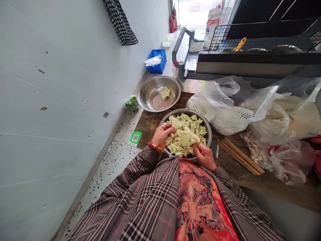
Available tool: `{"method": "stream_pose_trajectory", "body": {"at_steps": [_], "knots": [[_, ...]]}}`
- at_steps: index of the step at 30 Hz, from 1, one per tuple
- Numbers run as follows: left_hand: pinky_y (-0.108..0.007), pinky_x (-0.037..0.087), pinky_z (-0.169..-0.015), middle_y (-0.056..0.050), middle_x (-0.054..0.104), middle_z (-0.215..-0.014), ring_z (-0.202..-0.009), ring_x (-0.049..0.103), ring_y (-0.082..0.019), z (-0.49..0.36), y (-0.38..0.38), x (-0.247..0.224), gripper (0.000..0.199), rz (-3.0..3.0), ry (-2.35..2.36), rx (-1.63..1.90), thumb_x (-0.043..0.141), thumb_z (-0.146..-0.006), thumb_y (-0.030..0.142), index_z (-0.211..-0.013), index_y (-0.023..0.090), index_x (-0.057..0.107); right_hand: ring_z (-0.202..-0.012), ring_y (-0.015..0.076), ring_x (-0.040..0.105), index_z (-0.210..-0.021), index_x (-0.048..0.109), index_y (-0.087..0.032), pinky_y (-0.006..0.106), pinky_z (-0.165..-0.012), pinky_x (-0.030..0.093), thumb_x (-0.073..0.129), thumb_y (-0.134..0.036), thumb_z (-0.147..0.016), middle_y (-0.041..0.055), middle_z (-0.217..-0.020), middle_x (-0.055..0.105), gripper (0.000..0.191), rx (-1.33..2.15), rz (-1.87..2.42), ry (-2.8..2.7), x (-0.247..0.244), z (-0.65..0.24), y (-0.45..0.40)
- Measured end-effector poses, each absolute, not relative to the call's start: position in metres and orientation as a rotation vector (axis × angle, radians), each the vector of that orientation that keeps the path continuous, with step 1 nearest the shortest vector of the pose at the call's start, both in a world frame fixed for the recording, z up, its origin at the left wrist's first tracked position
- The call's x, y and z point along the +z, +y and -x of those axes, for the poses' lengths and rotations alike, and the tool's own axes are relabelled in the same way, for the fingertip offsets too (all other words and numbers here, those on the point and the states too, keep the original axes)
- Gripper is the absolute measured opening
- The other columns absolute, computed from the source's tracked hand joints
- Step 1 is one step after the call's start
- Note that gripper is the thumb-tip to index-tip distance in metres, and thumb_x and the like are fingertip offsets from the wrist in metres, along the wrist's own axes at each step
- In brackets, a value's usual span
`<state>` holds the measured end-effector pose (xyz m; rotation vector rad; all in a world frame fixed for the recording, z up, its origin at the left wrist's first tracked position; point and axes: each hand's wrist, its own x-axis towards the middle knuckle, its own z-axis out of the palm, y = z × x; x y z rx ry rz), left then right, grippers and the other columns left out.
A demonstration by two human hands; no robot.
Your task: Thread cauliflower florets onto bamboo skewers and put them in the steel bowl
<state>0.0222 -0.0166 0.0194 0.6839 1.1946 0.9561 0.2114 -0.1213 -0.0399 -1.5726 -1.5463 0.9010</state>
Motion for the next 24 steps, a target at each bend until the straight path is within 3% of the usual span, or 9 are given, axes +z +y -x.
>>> {"method": "stream_pose_trajectory", "body": {"at_steps": [13,24], "knots": [[-0.020,0.037,-0.051,0.002,0.058,-0.064,-0.059,0.060,-0.010,-0.0228,-0.0137,0.0226,0.036,-0.521,1.191,0.975,0.081,-0.054,0.022,-0.076,0.015,0.054,-0.054,0.0113,0.050,-0.079,0.067,-0.017,0.022,-0.056,0.039,0.040,-0.040,-0.092,0.0007,-0.059,0.058,0.038,0.856,1.538,-1.616,-0.0340,-0.2077,-0.1214],[-0.019,0.031,-0.048,0.001,0.060,-0.066,-0.057,0.056,-0.008,-0.0225,-0.0166,0.0180,0.031,-0.661,1.273,0.987,0.079,-0.055,0.025,-0.074,0.014,0.058,-0.052,0.0116,0.049,-0.081,0.067,-0.018,0.023,-0.053,0.038,0.040,-0.041,-0.092,0.0007,-0.059,0.059,0.037,0.871,1.539,-1.599,-0.0368,-0.2080,-0.1223]]}}
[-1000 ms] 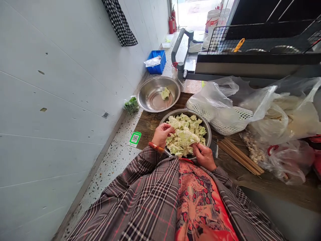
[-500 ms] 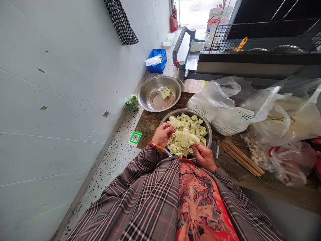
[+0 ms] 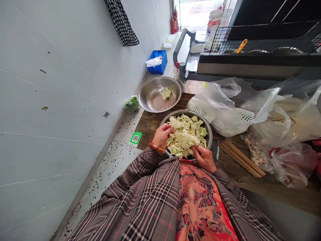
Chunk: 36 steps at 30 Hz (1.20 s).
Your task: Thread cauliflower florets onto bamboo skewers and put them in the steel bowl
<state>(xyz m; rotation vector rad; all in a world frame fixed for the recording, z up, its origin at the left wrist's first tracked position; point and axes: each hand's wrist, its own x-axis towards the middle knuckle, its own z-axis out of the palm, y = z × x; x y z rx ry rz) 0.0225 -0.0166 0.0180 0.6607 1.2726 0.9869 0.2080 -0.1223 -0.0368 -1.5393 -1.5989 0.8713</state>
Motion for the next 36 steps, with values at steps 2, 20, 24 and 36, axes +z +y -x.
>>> {"method": "stream_pose_trajectory", "body": {"at_steps": [2,20,24,36], "knots": [[-0.019,0.031,-0.048,0.001,0.060,-0.066,-0.055,0.055,-0.007,-0.0221,-0.0172,0.0168,0.031,-0.675,1.262,0.997,0.079,-0.054,0.024,-0.074,0.014,0.058,-0.052,0.0117,0.049,-0.083,0.067,-0.018,0.023,-0.053,0.038,0.040,-0.041,-0.092,0.0007,-0.059,0.058,0.037,0.878,1.539,-1.598,-0.0365,-0.2081,-0.1229],[-0.019,0.033,-0.050,0.000,0.059,-0.064,-0.057,0.055,-0.007,-0.0237,-0.0209,0.0198,0.024,-0.754,1.262,1.021,0.077,-0.057,0.025,-0.071,0.013,0.061,-0.052,0.0114,0.050,-0.084,0.069,-0.017,0.022,-0.054,0.037,0.041,-0.040,-0.092,0.0008,-0.059,0.059,0.037,0.863,1.564,-1.578,-0.0335,-0.2073,-0.1235],[-0.019,0.033,-0.050,0.000,0.058,-0.064,-0.056,0.054,-0.007,-0.0227,-0.0205,0.0217,0.023,-0.754,1.253,1.000,0.075,-0.058,0.025,-0.070,0.013,0.060,-0.052,0.0109,0.049,-0.079,0.067,-0.016,0.022,-0.054,0.037,0.041,-0.039,-0.092,0.0006,-0.058,0.058,0.037,0.846,1.525,-1.591,-0.0333,-0.2066,-0.1226],[-0.019,0.029,-0.048,0.003,0.051,-0.057,-0.054,0.049,-0.006,-0.0193,-0.0185,0.0259,0.021,-0.871,1.225,0.881,0.071,-0.060,0.028,-0.065,0.013,0.058,-0.055,0.0111,0.052,-0.074,0.065,-0.017,0.022,-0.056,0.038,0.042,-0.037,-0.092,0.0012,-0.059,0.059,0.036,0.786,1.487,-1.645,-0.0368,-0.2117,-0.1236]]}}
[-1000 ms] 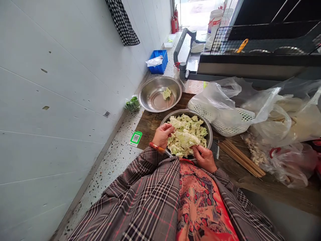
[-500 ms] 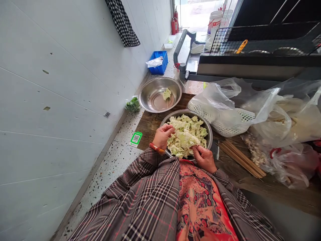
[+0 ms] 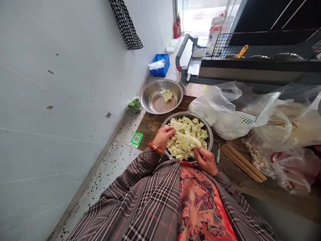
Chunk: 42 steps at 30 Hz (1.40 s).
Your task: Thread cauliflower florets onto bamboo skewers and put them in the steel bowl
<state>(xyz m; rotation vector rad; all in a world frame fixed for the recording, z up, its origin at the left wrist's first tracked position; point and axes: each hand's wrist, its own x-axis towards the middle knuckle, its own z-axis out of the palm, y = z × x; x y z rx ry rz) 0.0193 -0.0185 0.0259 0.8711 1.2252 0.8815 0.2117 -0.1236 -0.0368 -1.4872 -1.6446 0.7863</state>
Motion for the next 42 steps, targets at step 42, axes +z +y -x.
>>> {"method": "stream_pose_trajectory", "body": {"at_steps": [42], "knots": [[-0.022,0.033,-0.058,0.003,0.045,-0.060,-0.060,0.039,-0.009,-0.031,-0.019,0.026,0.026,-1.344,1.241,0.906,0.064,-0.070,0.035,-0.060,0.014,0.053,-0.054,0.0115,0.052,-0.089,0.070,-0.016,0.022,-0.054,0.040,0.042,-0.042,-0.092,-0.0001,-0.058,0.057,0.038,0.924,1.510,-1.519,-0.032,-0.207,-0.125]]}}
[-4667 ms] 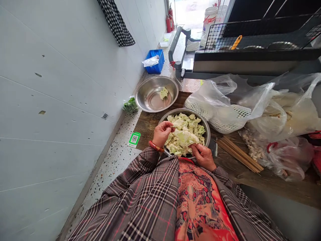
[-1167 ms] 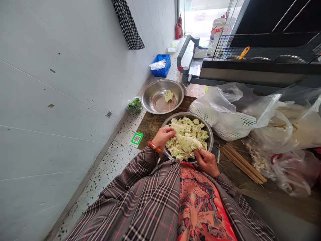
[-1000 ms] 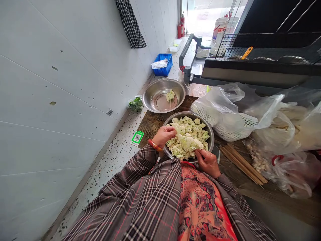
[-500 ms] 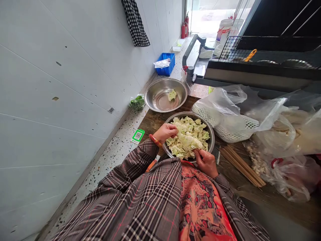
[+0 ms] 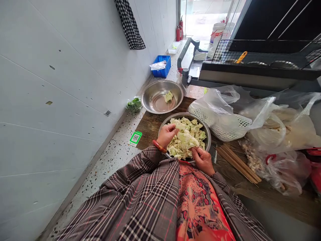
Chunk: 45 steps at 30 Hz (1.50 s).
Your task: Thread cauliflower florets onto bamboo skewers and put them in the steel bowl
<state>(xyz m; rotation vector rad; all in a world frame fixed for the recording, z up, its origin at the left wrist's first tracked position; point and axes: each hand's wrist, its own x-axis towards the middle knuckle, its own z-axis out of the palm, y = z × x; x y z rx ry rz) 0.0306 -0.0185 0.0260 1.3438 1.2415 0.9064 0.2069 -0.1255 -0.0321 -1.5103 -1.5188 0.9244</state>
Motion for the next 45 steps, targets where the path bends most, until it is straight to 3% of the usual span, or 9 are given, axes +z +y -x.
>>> {"method": "stream_pose_trajectory", "body": {"at_steps": [7,12,16,20,26,31,37,45], "knots": [[-0.022,0.037,-0.063,0.001,0.053,-0.066,-0.066,0.046,-0.011,-0.026,-0.011,0.035,0.016,-1.623,1.250,0.835,0.060,-0.073,0.029,-0.069,0.014,0.063,-0.054,0.0118,0.052,-0.088,0.070,-0.016,0.022,-0.053,0.039,0.042,-0.041,-0.091,0.0014,-0.060,0.059,0.037,0.869,1.528,-1.544,-0.032,-0.210,-0.126],[-0.020,0.035,-0.050,0.003,0.047,-0.059,-0.051,0.042,-0.007,-0.026,-0.011,0.034,0.023,-1.459,1.151,0.713,0.056,-0.077,0.035,-0.073,0.013,0.062,-0.054,0.0117,0.051,-0.087,0.070,-0.015,0.023,-0.055,0.040,0.042,-0.040,-0.091,0.0009,-0.060,0.058,0.037,0.875,1.533,-1.527,-0.034,-0.211,-0.127],[-0.019,0.032,-0.046,0.003,0.048,-0.060,-0.047,0.040,-0.005,-0.029,-0.014,0.029,0.026,-1.373,1.172,0.737,0.056,-0.079,0.033,-0.092,0.012,0.064,-0.054,0.0116,0.051,-0.087,0.069,-0.016,0.022,-0.053,0.039,0.042,-0.041,-0.091,0.0011,-0.060,0.058,0.038,0.879,1.537,-1.500,-0.034,-0.211,-0.127],[-0.019,0.037,-0.049,0.004,0.052,-0.064,-0.049,0.045,-0.006,-0.032,-0.016,0.024,0.042,-1.221,1.191,0.862,0.065,-0.071,0.029,-0.108,0.011,0.059,-0.055,0.0121,0.052,-0.087,0.069,-0.016,0.022,-0.053,0.040,0.042,-0.042,-0.091,0.0016,-0.060,0.059,0.038,0.870,1.533,-1.501,-0.034,-0.211,-0.126],[-0.021,0.039,-0.047,0.001,0.057,-0.065,-0.048,0.047,-0.006,-0.036,-0.019,0.019,0.028,-1.140,1.283,0.945,0.069,-0.066,0.032,-0.082,0.010,0.064,-0.055,0.0125,0.053,-0.086,0.069,-0.016,0.023,-0.054,0.040,0.041,-0.041,-0.092,0.0019,-0.061,0.061,0.038,0.846,1.537,-1.521,-0.034,-0.213,-0.126],[-0.021,0.037,-0.044,0.000,0.058,-0.063,-0.046,0.048,-0.007,-0.037,-0.017,0.030,0.022,-1.321,1.379,0.896,0.064,-0.068,0.031,-0.076,0.011,0.066,-0.057,0.0130,0.055,-0.085,0.070,-0.017,0.023,-0.057,0.042,0.041,-0.040,-0.092,0.0032,-0.064,0.064,0.037,0.797,1.561,-1.548,-0.031,-0.213,-0.127],[-0.020,0.034,-0.045,0.003,0.047,-0.053,-0.044,0.043,-0.006,-0.038,-0.014,0.044,0.019,-1.424,1.270,0.723,0.057,-0.074,0.030,-0.064,0.013,0.058,-0.063,0.0143,0.060,-0.085,0.069,-0.017,0.024,-0.062,0.044,0.042,-0.038,-0.092,0.0053,-0.072,0.068,0.035,0.800,1.567,-1.516,-0.028,-0.214,-0.130],[-0.020,0.033,-0.044,0.002,0.049,-0.059,-0.043,0.043,-0.006,-0.042,-0.013,0.044,0.026,-1.424,1.228,0.687,0.050,-0.080,0.037,-0.069,0.015,0.055,-0.068,0.0157,0.063,-0.086,0.070,-0.018,0.025,-0.064,0.046,0.043,-0.037,-0.092,0.0054,-0.077,0.071,0.033,0.802,1.577,-1.505,-0.027,-0.215,-0.131]]}}
